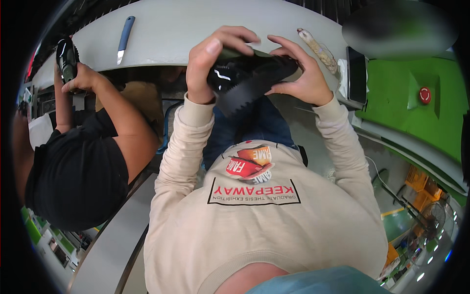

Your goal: The person takes shoe soles and lasted shoes, attaches and presses the soles onto the shoes by hand, rubs the edges with a hand tool, and places the assembled shoes onto the conveyor belt.

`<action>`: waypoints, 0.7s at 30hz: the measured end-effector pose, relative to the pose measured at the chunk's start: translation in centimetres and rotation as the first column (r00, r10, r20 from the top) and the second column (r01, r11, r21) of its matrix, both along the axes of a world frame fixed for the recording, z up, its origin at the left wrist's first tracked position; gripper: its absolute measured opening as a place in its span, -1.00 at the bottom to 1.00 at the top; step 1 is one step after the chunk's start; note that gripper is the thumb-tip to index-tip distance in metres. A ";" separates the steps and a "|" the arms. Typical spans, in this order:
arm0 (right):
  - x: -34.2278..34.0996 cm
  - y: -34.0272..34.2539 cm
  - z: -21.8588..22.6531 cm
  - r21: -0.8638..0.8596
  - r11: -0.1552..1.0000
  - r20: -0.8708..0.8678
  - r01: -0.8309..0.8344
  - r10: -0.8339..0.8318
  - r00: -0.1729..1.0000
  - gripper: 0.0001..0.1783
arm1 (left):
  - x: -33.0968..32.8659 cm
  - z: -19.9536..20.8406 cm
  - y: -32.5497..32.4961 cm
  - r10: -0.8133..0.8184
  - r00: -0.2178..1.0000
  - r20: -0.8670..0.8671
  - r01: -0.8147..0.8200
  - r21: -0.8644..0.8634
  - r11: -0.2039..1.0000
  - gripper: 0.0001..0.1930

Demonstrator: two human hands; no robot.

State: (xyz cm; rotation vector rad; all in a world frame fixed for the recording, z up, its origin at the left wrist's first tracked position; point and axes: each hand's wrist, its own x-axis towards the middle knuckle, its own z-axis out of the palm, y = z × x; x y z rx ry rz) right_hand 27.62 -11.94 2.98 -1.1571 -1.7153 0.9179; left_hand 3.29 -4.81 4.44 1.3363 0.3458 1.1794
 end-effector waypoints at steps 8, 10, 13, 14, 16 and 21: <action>0.5 4.0 0.0 0.508 0.856 0.273 0.100 -0.270 0.923 -0.20 | -1.7 -0.7 2.5 0.422 0.753 -0.505 -0.119 0.526 0.842 0.08; 0.5 4.0 -0.7 0.596 0.799 0.300 0.077 -0.311 0.902 -0.27 | -1.2 -1.2 2.3 0.466 0.742 -0.482 -0.178 0.530 0.829 0.04; -0.1 3.8 -1.0 0.693 0.715 0.312 0.093 -0.414 0.855 -0.29 | -0.9 -0.5 2.3 0.462 0.721 -0.516 -0.197 0.487 0.851 0.08; -0.4 3.3 -1.2 0.632 0.768 0.308 0.102 -0.370 0.877 -0.37 | -1.0 -0.1 2.5 0.422 0.708 -0.566 -0.166 0.447 0.879 0.15; -2.0 2.7 0.1 0.641 0.762 0.333 0.089 -0.382 0.862 -0.42 | -1.2 -0.3 2.5 0.401 0.679 -0.615 -0.130 0.436 0.890 0.17; -2.8 5.6 -1.3 0.650 0.753 0.337 0.106 -0.411 0.847 -0.57 | -1.1 -0.1 2.5 0.401 0.679 -0.615 -0.131 0.435 0.891 0.17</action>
